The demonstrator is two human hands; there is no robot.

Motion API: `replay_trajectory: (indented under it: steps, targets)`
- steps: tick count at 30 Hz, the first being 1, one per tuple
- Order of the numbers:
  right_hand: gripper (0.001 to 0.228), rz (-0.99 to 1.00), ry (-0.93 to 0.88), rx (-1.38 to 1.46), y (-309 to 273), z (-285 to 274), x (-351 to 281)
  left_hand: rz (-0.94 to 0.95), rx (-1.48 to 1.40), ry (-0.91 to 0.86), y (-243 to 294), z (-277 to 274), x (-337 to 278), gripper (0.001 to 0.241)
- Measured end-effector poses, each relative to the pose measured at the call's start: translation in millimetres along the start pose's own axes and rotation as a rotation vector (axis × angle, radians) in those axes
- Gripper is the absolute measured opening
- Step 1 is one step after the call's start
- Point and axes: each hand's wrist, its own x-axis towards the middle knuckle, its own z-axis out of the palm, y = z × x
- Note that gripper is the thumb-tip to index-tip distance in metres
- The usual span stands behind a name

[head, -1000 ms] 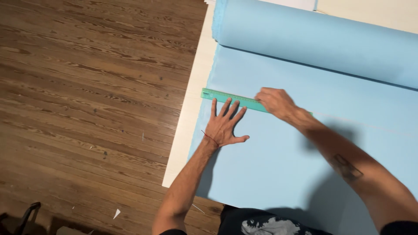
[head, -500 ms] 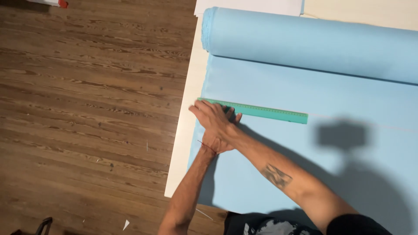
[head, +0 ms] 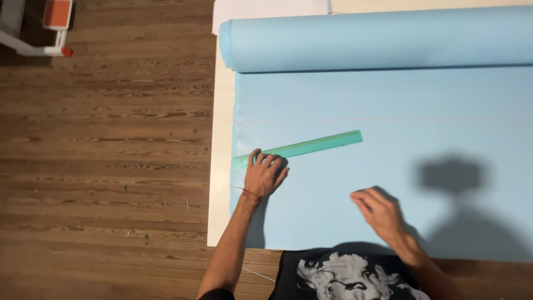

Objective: Measuring and marking a large sheet of blue material using a ruler and a marking tool on a workbench.

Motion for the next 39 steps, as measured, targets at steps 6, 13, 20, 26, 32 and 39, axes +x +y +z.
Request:
replay_trajectory:
  steps: [6, 13, 20, 26, 32, 39]
  targets:
    - [0.016, 0.407, 0.158, 0.057, 21, -27, -54, -0.231, -0.091, -0.194, -74, 1, -25, 0.056]
    - [0.015, 0.345, 0.109, 0.109, -6, -25, -79, -0.496, -0.135, -0.741, -75, -35, 12, 0.057]
    - [0.015, 0.312, 0.093, 0.117, 11, -50, -108, -0.572, -0.023, -0.859, -65, -33, -16, 0.051]
    - [0.02, 0.367, 0.119, 0.144, 49, -104, -153, -0.819, -0.098, -0.608, 30, -78, -31, 0.021]
    - [0.014, 0.481, 0.123, 0.212, 92, -167, -218, -0.767, -0.332, -0.199, 183, -72, -25, 0.039]
    - [0.017, 0.698, 0.12, 0.468, 135, -242, -316, -0.511, -0.412, -0.058, 361, -10, 2, 0.057]
